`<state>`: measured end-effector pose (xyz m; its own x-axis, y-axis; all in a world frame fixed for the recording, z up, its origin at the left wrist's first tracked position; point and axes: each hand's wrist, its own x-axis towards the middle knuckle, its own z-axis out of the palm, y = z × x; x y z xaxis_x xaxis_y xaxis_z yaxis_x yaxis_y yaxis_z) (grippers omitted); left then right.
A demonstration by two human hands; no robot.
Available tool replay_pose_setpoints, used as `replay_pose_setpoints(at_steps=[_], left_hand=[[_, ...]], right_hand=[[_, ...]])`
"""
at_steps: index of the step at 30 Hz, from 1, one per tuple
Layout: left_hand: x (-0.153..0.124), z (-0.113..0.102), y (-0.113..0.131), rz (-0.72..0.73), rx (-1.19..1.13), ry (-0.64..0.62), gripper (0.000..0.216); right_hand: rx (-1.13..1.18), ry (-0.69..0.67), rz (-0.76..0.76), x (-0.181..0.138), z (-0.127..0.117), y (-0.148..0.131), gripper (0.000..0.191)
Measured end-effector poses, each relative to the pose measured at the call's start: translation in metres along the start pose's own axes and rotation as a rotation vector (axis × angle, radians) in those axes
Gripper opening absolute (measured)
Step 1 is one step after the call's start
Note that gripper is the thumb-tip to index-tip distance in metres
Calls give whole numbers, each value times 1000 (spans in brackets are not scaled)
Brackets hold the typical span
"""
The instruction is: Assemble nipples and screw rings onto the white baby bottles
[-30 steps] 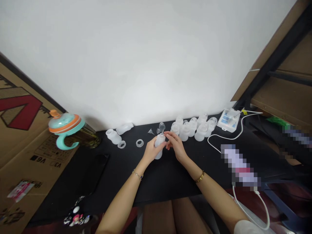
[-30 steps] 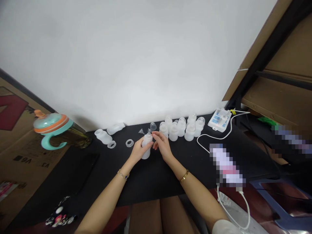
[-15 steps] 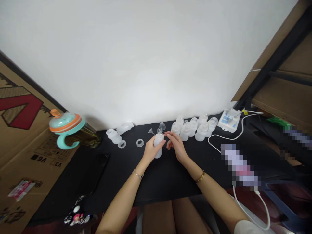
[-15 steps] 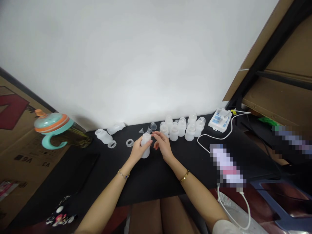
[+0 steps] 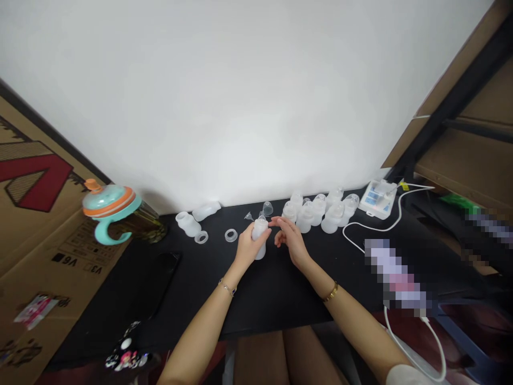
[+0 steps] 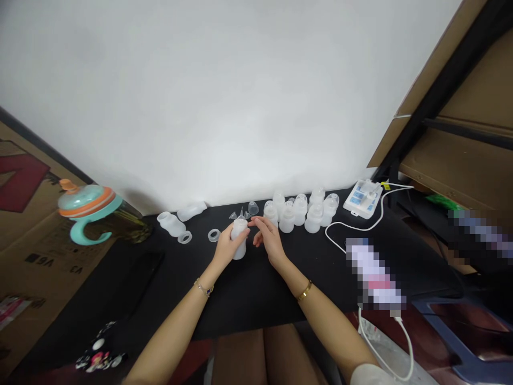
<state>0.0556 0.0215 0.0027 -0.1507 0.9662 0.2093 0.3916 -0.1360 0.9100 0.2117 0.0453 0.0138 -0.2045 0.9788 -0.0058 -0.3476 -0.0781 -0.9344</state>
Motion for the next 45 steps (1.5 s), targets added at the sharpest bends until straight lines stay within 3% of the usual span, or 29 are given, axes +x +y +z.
replay_pose_setpoints(at_steps=[9,21,29,45], left_hand=[[-5,7,2,39,30,-79,37],[-1,1,3,21,8,5,35],[-4,6,2,24,4,-57,38],[-3,3,3,37,5,-36,37]], right_hand=[[-14,15,17,1,1,2,39],[22,-5,30,0,0,-1,39],[4,-1,37,1,0,3,37],[10,3,48,1,0,6,40]])
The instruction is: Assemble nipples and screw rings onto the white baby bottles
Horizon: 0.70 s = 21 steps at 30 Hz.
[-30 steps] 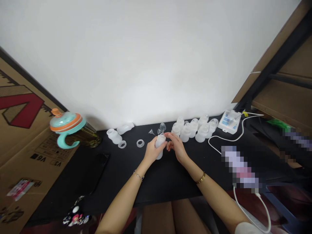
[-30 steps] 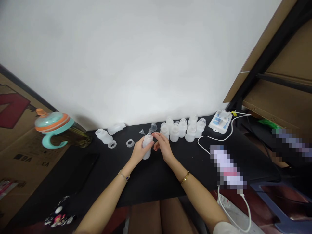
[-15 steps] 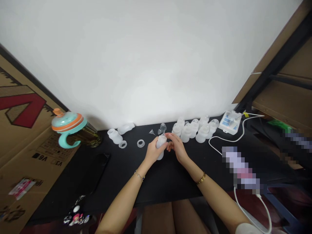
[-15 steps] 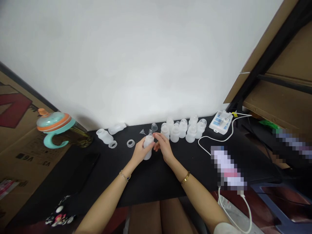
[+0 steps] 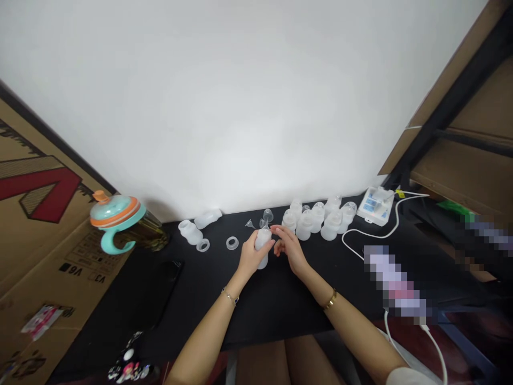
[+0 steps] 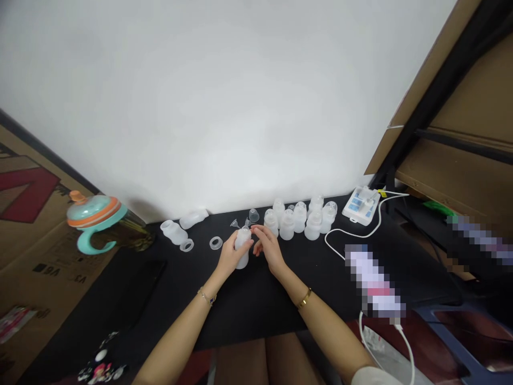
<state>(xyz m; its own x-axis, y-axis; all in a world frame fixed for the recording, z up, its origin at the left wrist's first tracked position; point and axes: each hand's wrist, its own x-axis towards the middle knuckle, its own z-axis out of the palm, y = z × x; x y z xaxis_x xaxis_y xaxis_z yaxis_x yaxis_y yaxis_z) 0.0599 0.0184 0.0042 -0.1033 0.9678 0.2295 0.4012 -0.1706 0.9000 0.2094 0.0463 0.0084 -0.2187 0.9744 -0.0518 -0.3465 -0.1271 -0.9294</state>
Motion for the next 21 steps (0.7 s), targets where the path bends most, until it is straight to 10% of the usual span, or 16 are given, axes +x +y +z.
replay_pose_setpoints(at_steps=[21], left_hand=[[2,-5,-6,-18,-19,59,43]], right_hand=[[-31,-130,50,1,-1,2,47]])
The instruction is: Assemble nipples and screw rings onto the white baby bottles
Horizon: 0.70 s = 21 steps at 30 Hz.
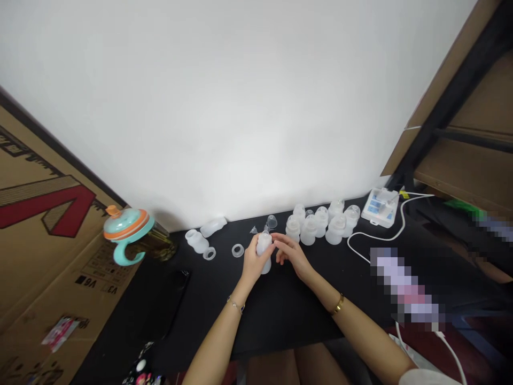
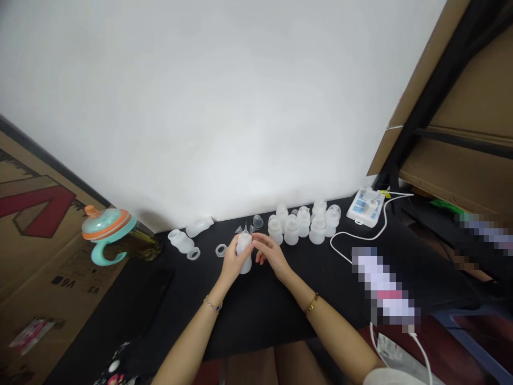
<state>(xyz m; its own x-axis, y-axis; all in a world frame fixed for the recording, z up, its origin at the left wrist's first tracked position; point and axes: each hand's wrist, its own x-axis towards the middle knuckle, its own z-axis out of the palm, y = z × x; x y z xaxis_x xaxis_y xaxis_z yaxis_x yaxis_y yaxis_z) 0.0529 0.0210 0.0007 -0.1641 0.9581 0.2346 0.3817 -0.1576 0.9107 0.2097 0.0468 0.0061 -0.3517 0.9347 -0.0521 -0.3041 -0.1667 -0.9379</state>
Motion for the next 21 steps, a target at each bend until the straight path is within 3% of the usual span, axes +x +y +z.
replay_pose_setpoints(at_steps=[13,21], left_hand=[[1,2,1,-3,-7,-8,40],[1,3,-1,2,9,-19,37]], right_hand=[[-92,-100,-44,11,-5,13,53],[-101,-70,-17,6,-4,10,51]])
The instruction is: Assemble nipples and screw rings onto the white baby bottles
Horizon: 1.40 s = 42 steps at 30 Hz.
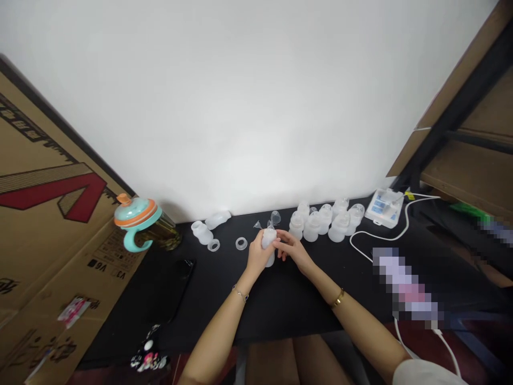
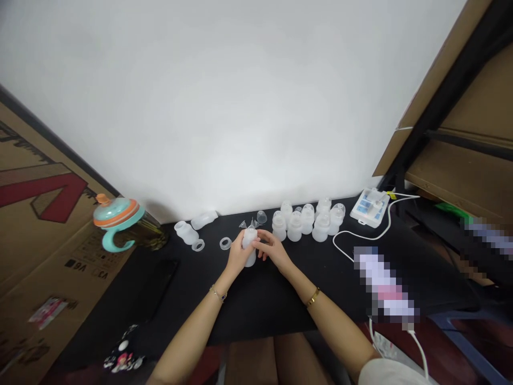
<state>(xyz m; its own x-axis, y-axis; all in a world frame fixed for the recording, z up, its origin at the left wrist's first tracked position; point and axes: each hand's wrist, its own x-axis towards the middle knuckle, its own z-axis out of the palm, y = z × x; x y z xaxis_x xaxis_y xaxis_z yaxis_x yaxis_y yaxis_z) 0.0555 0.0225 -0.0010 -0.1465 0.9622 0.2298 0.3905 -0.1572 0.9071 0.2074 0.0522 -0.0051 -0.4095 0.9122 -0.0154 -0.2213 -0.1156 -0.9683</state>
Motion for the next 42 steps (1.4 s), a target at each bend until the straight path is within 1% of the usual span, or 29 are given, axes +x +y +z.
replay_pose_setpoints(at_steps=[6,9,13,16,20,24,32,38,42], left_hand=[[-1,1,3,-4,12,-13,36],[-1,2,2,-15,27,-18,38],[-2,3,2,-14,44,-26,37],[-2,3,3,-27,23,-16,38],[-2,4,2,-54,-32,16,42],[-2,5,0,-35,-64,25,44],[-3,5,3,-35,-74,9,40],[-3,4,3,-56,-44,5,41],[-3,4,3,-57,-30,5,41]], right_hand=[[-12,-49,16,-3,2,-1,53],[-11,-44,11,-2,2,0,54],[-10,-26,-10,-1,2,1,49],[-6,-32,-22,1,1,3,48],[-33,-50,-55,3,0,5,52],[-62,-58,-69,4,0,7,54],[-61,-6,-74,4,0,6,52],[-35,5,-74,5,0,9,51],[-1,6,-60,4,1,9,57]])
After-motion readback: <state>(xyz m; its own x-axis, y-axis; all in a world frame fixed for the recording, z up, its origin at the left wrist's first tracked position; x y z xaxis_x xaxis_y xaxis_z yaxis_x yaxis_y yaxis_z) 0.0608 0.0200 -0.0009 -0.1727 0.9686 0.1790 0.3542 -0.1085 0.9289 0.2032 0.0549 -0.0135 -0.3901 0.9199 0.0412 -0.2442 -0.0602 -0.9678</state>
